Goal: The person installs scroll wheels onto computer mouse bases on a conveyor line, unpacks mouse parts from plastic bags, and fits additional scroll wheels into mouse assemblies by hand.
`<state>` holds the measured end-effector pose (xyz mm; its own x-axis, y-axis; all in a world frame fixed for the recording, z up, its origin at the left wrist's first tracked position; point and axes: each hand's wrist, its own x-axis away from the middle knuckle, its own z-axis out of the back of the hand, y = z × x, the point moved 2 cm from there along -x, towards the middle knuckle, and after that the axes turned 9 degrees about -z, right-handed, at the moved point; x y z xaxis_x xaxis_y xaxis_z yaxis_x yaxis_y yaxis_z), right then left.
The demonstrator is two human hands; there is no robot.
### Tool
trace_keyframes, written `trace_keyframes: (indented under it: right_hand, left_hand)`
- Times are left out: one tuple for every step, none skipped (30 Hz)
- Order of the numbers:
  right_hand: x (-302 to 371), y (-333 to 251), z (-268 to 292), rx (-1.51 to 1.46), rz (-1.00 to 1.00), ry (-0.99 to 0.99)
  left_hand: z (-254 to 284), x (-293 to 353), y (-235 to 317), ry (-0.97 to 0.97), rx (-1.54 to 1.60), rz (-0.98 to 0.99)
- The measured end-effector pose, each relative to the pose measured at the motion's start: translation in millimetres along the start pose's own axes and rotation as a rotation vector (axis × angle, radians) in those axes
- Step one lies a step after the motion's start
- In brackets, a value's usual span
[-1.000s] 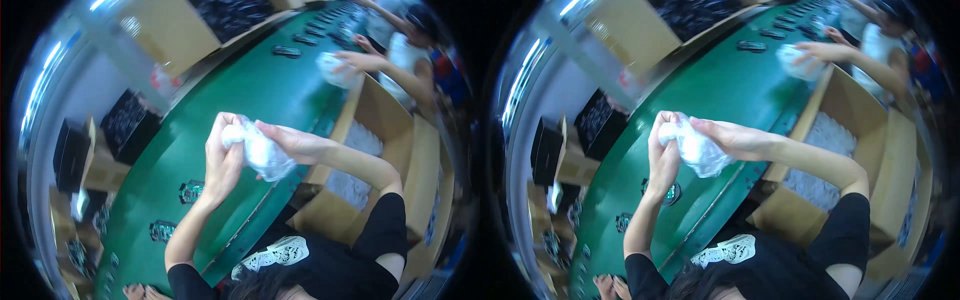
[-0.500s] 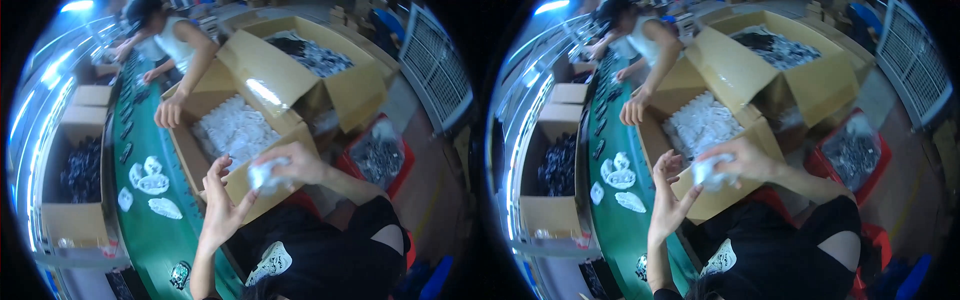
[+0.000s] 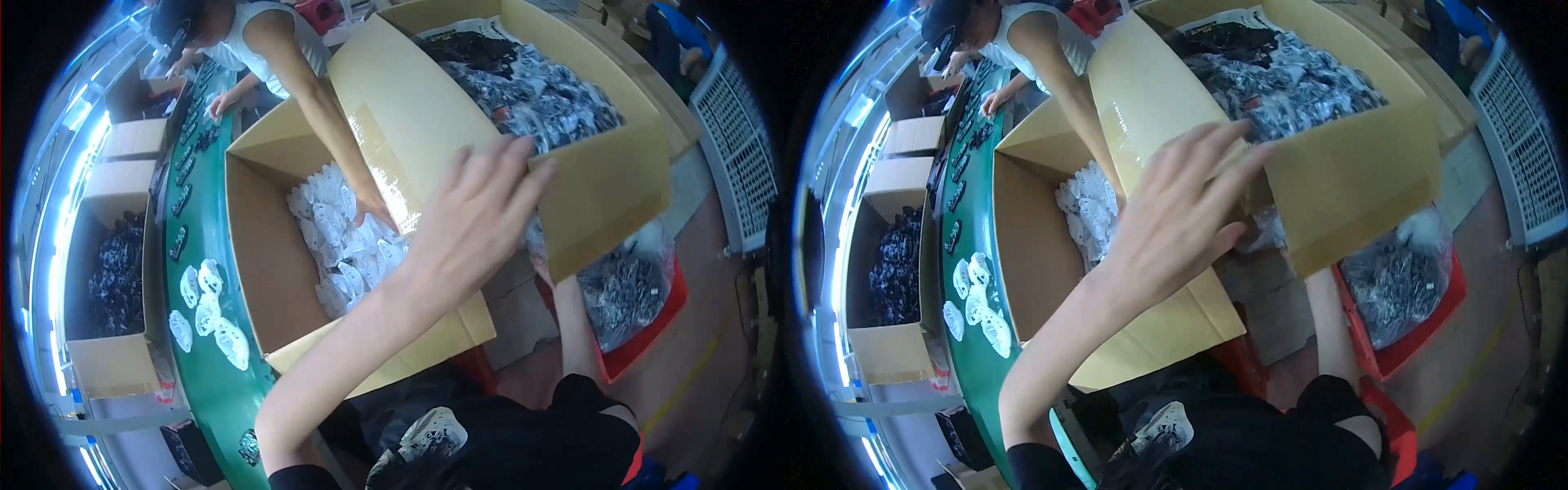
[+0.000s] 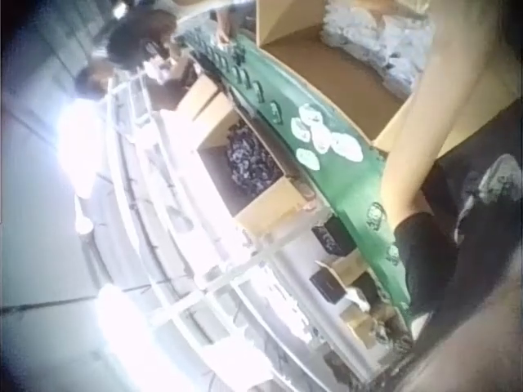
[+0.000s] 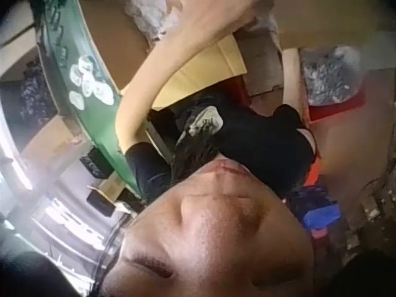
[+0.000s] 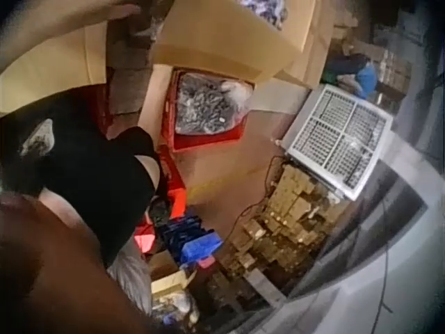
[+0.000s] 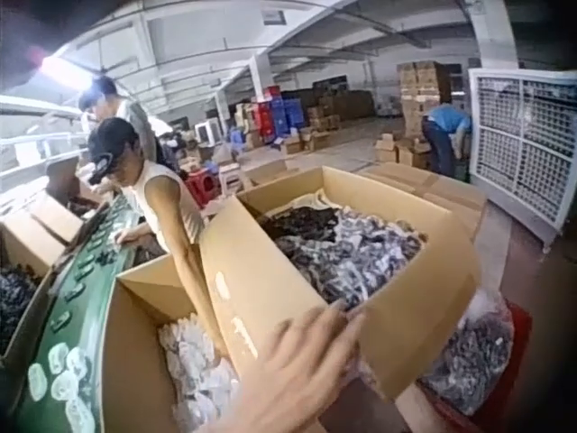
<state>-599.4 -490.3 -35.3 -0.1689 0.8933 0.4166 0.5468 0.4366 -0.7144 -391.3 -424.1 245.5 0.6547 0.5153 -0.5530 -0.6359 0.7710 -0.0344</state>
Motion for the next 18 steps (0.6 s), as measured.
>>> trace_keyframes:
  right_hand:
    - [1.5, 9.3, -8.9, -0.037, -0.041, -0.014]
    - [3.0, 14.6, -14.5, -0.074, -0.079, -0.024]
    - [2.6, 19.6, -18.9, -0.108, -0.128, -0.036]
    - [0.5, 16.3, -21.0, -0.142, -0.165, -0.031]
    - [-6.9, 15.4, -31.2, -0.176, -0.205, -0.017]
    - [-14.9, 13.9, -36.4, -0.207, -0.244, -0.002]
    - [-14.7, 11.6, -30.4, -0.232, -0.291, 0.006]
    - [-16.2, 7.2, -23.1, -0.255, -0.333, 0.017]
    - [-17.3, 3.1, -16.4, -0.277, -0.374, 0.029]
    - [-18.6, -0.8, -10.4, -0.305, -0.411, 0.04]
    - [-28.1, -0.2, 2.5, -0.279, -0.417, 0.043]
    - [-43.1, 2.4, 21.2, -0.033, -0.349, -0.002]
    - [-54.2, 3.6, 28.9, 0.204, -0.287, -0.062]
    - [-54.9, 1.9, 24.0, 0.219, -0.306, -0.081]
    - [-50.4, -8.5, 11.3, 0.426, -0.184, -0.139]
    - [-43.4, -23.2, -4.1, 0.626, -0.05, -0.195]
    - [-27.6, -40.8, -29.3, 0.947, 0.105, -0.141]
    - [-32.5, -40.1, -29.4, 0.955, 0.103, -0.147]
  left_hand:
    - [-21.0, -12.0, -9.9, 0.005, -0.008, 0.029]
    - [-40.4, -23.8, -16.4, 0.042, -0.069, -0.009]
    - [-55.5, -32.0, -23.7, 0.072, -0.133, -0.04]
    - [-63.6, -48.0, -30.1, 0.08, -0.129, -0.014]
    - [-74.4, -65.0, -35.0, -0.213, -0.002, 0.065]
    - [-85.1, -73.8, -38.8, -0.503, 0.135, 0.14]
    - [-94.1, -72.3, -41.7, -0.49, 0.15, 0.176]
    - [-101.7, -71.5, -44.4, -0.329, 0.118, 0.18]
    - [-108.3, -71.1, -46.1, -0.169, 0.079, 0.186]
    - [-112.1, -74.8, -47.4, -0.155, 0.085, 0.217]
    - [-112.2, -82.4, -48.3, -0.132, 0.024, 0.162]
    - [-111.9, -91.3, -49.2, -0.11, -0.04, 0.105]
    - [-110.2, -100.7, -54.2, -0.108, -0.048, 0.127]
    - [-103.4, -107.2, -58.0, -0.07, -0.063, 0.106]
    - [-96.4, -111.6, -60.6, -0.029, -0.071, 0.081]
    - [-89.6, -116.7, -61.8, -0.027, -0.076, 0.096]
    - [-83.7, -122.5, -62.9, -0.032, -0.078, 0.118]
    - [-77.4, -126.5, -64.6, -0.038, -0.08, 0.139]
